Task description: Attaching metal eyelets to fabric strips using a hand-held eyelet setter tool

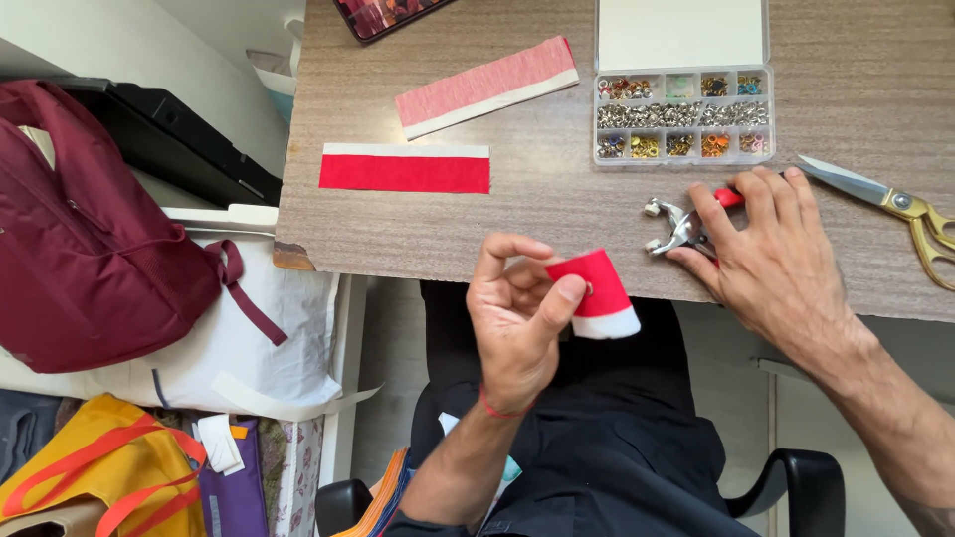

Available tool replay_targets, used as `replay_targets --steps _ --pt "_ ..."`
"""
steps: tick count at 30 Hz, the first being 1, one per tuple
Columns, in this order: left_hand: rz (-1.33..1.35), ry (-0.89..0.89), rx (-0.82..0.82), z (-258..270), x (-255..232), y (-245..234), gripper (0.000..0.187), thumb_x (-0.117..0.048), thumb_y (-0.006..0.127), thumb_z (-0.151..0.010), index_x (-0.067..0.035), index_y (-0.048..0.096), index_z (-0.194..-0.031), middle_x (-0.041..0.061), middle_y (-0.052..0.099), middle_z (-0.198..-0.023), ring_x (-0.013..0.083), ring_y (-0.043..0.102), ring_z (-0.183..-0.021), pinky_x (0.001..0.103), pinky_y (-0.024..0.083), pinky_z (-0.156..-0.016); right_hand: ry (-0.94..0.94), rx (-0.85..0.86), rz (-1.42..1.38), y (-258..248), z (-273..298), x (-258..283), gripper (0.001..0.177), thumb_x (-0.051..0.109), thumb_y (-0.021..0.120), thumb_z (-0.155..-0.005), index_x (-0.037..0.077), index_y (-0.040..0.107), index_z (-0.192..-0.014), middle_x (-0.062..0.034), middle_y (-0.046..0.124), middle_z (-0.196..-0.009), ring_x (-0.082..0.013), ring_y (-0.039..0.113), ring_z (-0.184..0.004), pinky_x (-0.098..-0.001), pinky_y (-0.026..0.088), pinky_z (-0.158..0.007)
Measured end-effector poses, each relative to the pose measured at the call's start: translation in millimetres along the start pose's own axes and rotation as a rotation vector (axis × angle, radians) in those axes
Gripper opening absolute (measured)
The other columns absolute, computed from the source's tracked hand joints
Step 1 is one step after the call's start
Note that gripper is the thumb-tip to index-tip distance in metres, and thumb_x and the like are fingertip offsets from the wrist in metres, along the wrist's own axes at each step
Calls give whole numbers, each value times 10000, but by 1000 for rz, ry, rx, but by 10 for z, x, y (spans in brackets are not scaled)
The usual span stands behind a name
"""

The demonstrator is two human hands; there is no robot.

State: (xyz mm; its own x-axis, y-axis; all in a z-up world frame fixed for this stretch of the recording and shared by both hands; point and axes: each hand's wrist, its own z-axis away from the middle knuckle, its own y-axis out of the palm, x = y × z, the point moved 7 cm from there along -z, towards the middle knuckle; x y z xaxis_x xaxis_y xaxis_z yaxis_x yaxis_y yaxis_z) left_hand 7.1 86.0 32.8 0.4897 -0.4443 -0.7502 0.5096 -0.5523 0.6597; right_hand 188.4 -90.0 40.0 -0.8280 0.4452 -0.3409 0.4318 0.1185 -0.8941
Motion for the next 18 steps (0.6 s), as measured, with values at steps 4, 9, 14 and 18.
replay_targets --steps 4,9,14,18 --pt "-151 -77 134 71 -286 8 493 -11 857 -1053 -130 512 -1385 117 825 -1084 149 811 -895 260 641 -793 -6 -66 -22 -253 -103 129 694 719 632 -1158 166 738 -1564 -135 717 -1514 -332 691 -1529 -564 452 -1460" --pt "-295 -71 487 224 -694 294 164 -111 639 -1234 -102 517 -1345 242 620 -1350 277 736 -555 236 538 -462 -173 252 -1673 -525 -385 733 1092 830 659 -956 68 479 -1717 -167 561 -1797 -352 437 -1764 -571 328 -1448" --pt "-525 104 272 149 -995 -125 129 -34 818 -1090 -59 766 -1205 206 710 -1224 204 720 -573 222 575 -391 -299 591 -1949 -222 -370 1038 431 287 996 -904 79 797 -1224 -104 782 -1333 -213 645 -1294 -393 527 -1094" --pt "-753 254 -25 -15 -1222 -651 133 -3 871 -1047 -12 834 -1174 122 809 -966 198 790 -550 195 561 -507 232 631 -1873 526 -103 586 287 11 1048 -807 42 890 -1045 -22 884 -936 -97 773 -821 -265 625 -720"
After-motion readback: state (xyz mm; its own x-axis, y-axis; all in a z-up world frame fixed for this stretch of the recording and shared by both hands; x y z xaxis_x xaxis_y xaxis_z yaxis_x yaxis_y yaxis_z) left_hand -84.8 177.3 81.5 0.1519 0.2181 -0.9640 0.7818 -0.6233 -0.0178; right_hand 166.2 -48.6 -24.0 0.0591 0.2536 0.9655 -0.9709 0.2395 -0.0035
